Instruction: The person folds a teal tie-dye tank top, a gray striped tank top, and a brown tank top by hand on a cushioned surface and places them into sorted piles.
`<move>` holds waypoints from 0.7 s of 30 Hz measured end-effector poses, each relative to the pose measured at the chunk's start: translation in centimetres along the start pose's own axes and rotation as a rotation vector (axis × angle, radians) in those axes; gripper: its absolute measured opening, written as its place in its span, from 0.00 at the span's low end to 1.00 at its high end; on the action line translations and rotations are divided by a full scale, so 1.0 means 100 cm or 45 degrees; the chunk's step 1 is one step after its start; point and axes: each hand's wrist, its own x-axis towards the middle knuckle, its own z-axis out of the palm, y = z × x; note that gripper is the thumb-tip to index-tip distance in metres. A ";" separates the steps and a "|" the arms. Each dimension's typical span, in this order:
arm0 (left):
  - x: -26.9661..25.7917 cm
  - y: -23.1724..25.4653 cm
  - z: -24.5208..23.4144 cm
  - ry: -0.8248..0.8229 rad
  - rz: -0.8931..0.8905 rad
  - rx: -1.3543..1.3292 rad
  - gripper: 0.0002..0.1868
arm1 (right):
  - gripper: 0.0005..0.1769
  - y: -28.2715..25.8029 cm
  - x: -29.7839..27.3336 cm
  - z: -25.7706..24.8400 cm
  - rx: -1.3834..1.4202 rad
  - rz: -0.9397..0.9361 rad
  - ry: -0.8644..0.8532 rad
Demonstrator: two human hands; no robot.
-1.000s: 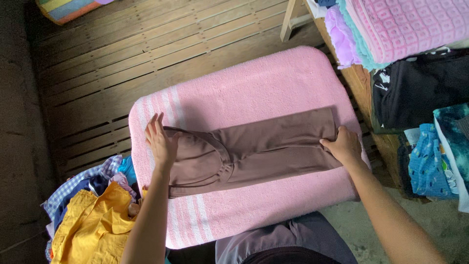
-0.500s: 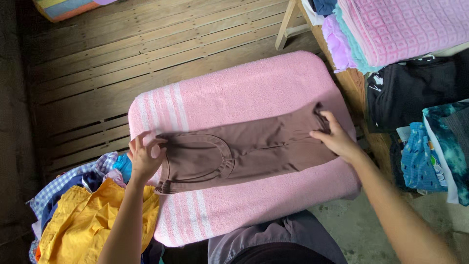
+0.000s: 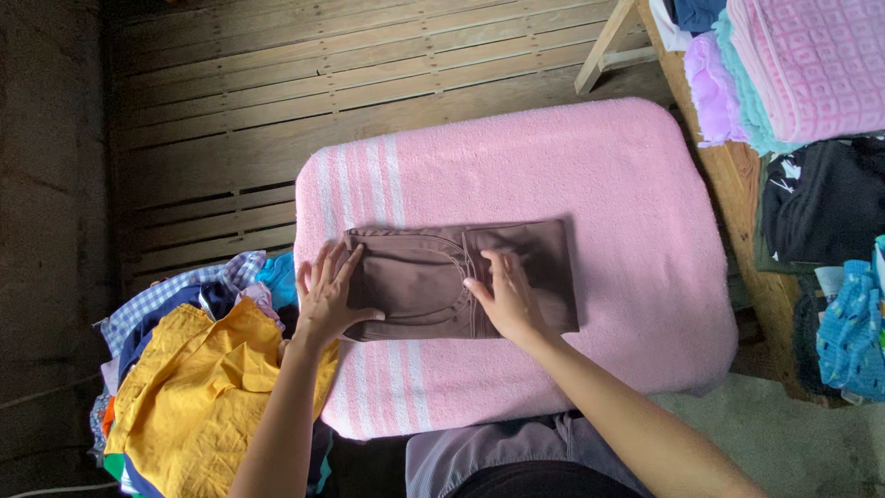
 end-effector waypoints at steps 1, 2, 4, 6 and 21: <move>0.001 0.004 -0.001 -0.007 -0.018 -0.009 0.67 | 0.35 0.001 -0.001 -0.004 -0.090 0.133 -0.020; 0.004 0.014 0.002 0.105 -0.022 -0.039 0.64 | 0.36 0.006 -0.001 -0.010 -0.214 0.015 0.086; 0.011 0.042 0.013 0.329 -0.032 -0.097 0.58 | 0.37 0.020 -0.004 -0.023 -0.456 -0.226 0.290; 0.013 0.092 0.033 0.624 0.200 0.127 0.35 | 0.40 0.030 -0.006 -0.020 -0.579 -0.203 0.269; 0.008 0.202 0.067 0.224 0.378 -0.658 0.36 | 0.41 0.083 -0.014 -0.062 0.846 0.597 0.085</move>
